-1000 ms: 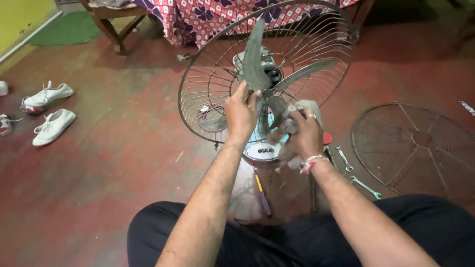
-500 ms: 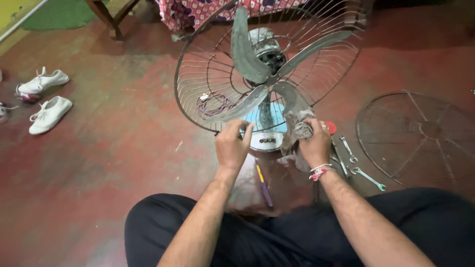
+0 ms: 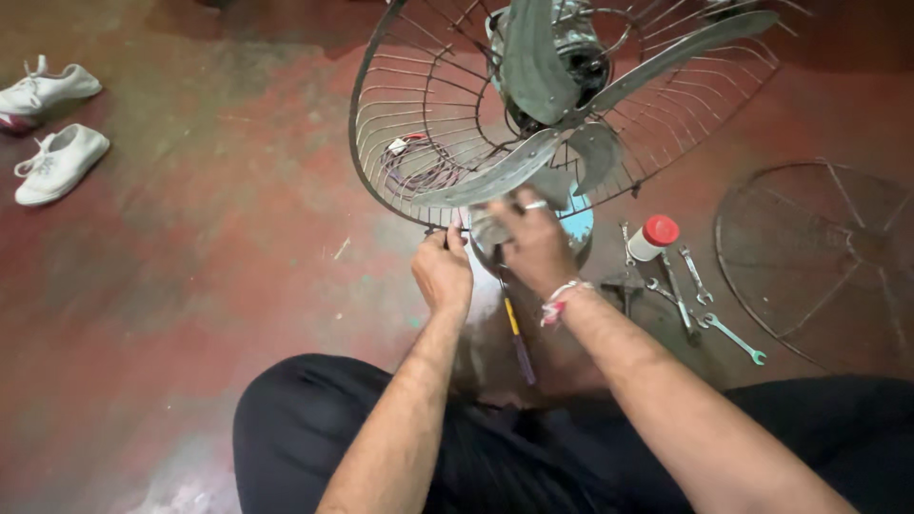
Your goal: The person sits on the floor servicing a pedestal fan. They use a screwdriver to loosen and tighten the blade mounting nut at the fan hub, steady the blades by hand, and wipe the blades and hub area with a cloth, with wrenches and a small bottle lying nearby.
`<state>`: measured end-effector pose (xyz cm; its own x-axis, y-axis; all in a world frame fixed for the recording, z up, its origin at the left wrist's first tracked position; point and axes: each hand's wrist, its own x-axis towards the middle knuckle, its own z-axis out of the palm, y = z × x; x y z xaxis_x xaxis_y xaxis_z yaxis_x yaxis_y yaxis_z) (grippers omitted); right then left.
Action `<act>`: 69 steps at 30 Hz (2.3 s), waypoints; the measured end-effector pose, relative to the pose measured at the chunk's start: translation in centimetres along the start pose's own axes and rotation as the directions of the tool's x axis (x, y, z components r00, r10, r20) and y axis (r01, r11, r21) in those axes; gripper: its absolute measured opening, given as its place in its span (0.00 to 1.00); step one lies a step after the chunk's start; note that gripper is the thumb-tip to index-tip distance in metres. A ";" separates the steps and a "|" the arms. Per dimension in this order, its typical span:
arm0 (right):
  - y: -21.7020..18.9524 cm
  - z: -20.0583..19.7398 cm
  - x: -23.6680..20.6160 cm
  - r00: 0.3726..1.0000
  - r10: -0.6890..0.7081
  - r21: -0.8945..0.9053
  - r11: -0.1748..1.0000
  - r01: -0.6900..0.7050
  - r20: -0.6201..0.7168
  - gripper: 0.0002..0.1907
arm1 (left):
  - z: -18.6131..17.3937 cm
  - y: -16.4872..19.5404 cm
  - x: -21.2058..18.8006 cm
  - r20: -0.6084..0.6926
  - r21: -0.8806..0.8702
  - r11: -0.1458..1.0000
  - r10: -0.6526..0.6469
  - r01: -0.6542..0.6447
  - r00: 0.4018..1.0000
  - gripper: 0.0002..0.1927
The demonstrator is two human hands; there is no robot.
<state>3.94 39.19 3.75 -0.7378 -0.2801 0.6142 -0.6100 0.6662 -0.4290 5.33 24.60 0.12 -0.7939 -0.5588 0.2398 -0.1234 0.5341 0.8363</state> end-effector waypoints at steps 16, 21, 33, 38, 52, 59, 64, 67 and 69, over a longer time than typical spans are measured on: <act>4.5 0.7 -3.6 0.944 0.302 -0.461 0.862 -0.212 0.130 0.24 | 1.6 -2.0 1.9 -0.048 -0.105 0.992 0.065 -0.070 0.997 0.14; 0.9 2.4 -1.6 0.995 0.096 -0.167 0.981 -0.099 -0.027 0.27 | 1.9 -3.1 1.1 -0.090 -0.213 0.972 0.079 -0.097 0.993 0.15; 4.9 -0.1 -1.0 0.955 0.135 -0.321 0.946 -0.045 0.263 0.28 | 2.7 -2.5 2.3 0.028 -0.286 0.958 -0.016 0.023 0.999 0.14; 3.8 -0.9 -3.1 0.945 0.301 -0.415 0.882 -0.225 0.128 0.28 | 1.7 -1.9 1.9 0.009 -0.254 0.966 -0.040 0.041 0.999 0.14; 2.7 3.5 -0.6 0.990 0.080 -0.233 0.971 -0.052 0.112 0.29 | 2.2 -2.7 1.9 -0.017 -0.277 0.961 0.009 -0.013 1.000 0.13; 5.9 -0.4 -5.0 0.979 0.206 -0.374 0.908 -0.187 0.010 0.30 | 2.5 -2.3 2.0 0.005 -0.317 0.948 -0.025 0.026 1.000 0.15; 8.2 -2.0 -7.1 0.870 0.383 -0.284 0.836 -0.469 -0.311 0.29 | 1.7 -1.3 1.4 0.013 -0.282 0.958 -0.055 0.056 0.998 0.16; 10.4 -3.2 -7.2 0.646 0.554 -0.107 0.710 -0.696 -0.525 0.25 | 1.1 -0.4 1.0 -0.007 -0.198 0.979 -0.059 0.056 0.998 0.14; 11.9 -4.7 -6.1 0.612 0.401 -0.115 0.767 -0.631 -0.681 0.28 | 1.0 0.5 0.5 -0.079 -0.052 0.999 -0.008 0.004 0.997 0.15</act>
<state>2.51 52.08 -2.03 -0.4993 0.5664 0.6556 0.0305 0.7677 -0.6401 4.27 25.26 0.17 -0.7435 -0.6113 0.2711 -0.0951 0.4980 0.8620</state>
